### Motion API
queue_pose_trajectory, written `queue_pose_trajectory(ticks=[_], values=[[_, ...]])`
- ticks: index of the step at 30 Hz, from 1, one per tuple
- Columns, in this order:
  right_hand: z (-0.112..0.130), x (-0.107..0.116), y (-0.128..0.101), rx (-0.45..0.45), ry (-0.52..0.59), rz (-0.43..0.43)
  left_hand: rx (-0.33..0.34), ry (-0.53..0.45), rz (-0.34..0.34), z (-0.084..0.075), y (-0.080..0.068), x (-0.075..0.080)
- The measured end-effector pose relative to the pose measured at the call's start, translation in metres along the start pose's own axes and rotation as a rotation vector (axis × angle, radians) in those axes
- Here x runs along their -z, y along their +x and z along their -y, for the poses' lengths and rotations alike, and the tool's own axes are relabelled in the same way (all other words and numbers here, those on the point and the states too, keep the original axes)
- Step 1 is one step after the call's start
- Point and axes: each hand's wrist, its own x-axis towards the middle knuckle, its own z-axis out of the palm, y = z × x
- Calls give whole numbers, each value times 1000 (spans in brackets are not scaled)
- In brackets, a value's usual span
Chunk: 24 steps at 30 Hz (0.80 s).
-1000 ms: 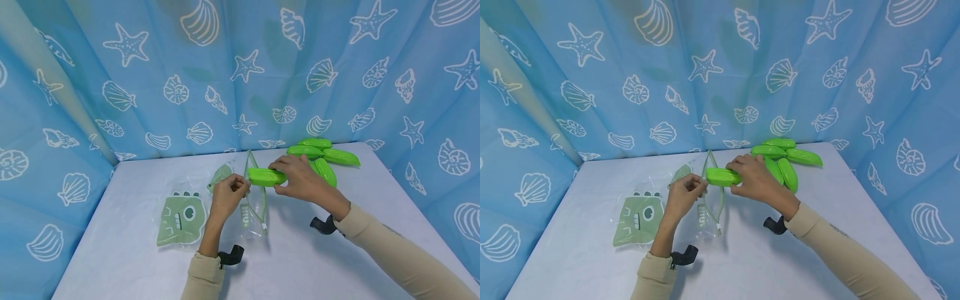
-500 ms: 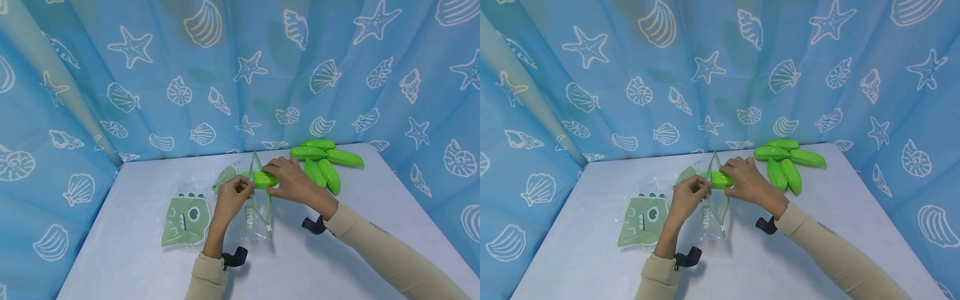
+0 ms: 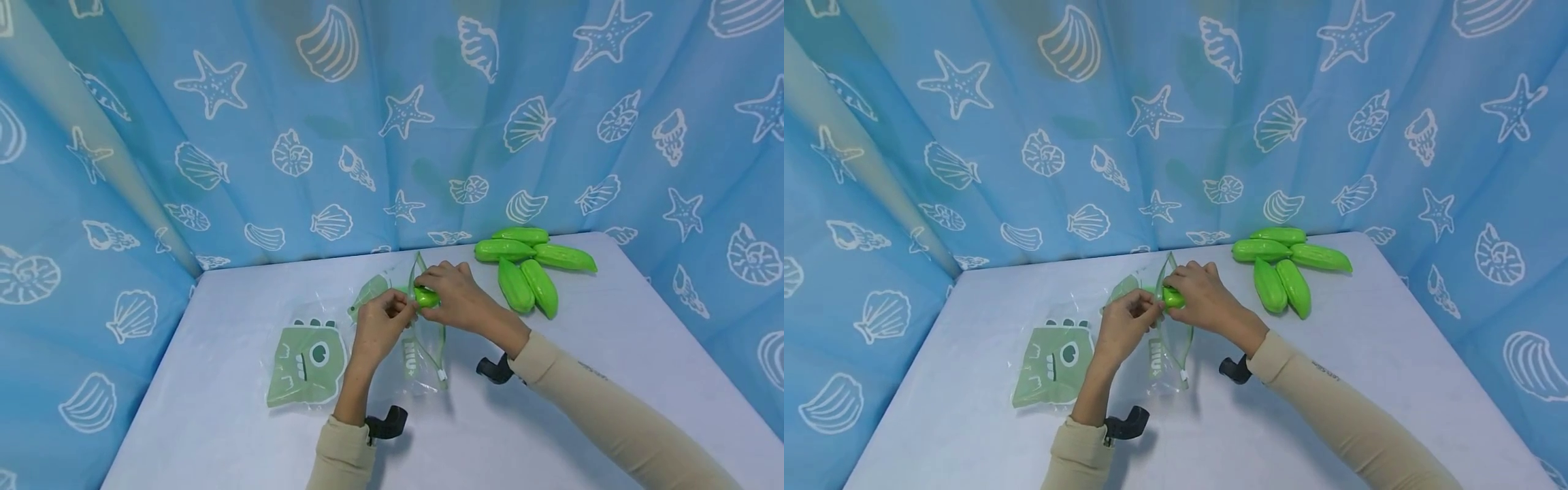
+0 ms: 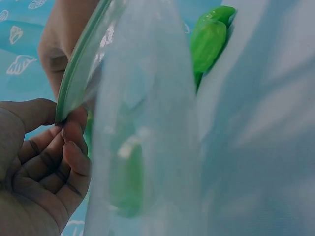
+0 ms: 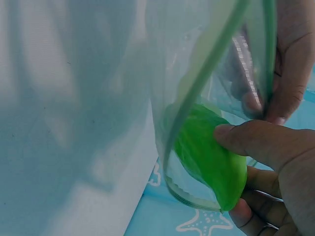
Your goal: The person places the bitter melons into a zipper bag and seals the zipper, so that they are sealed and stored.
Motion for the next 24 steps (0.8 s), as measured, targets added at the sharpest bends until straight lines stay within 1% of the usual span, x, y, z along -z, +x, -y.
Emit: queue_pose_trajectory(ticks=[4,6,11,16,19,24], values=[[0,1,-4,0,-2,6,0,-26,-17,1,-2,1],[-1,4,-7,-2,2,-5,-7,-32,-27,2,-3,1],[-9,15,-16,-23,8,-79,-7,-19,-22,2,0,0],[-26,18,-31,-55,4,-122,16,-18,-22,1,0,0],[-38,16,-42,-95,5,-130,21,-17,-25,1,0,1],[-60,16,-62,-181,-24,-140,30,-15,-16,1,-1,1]])
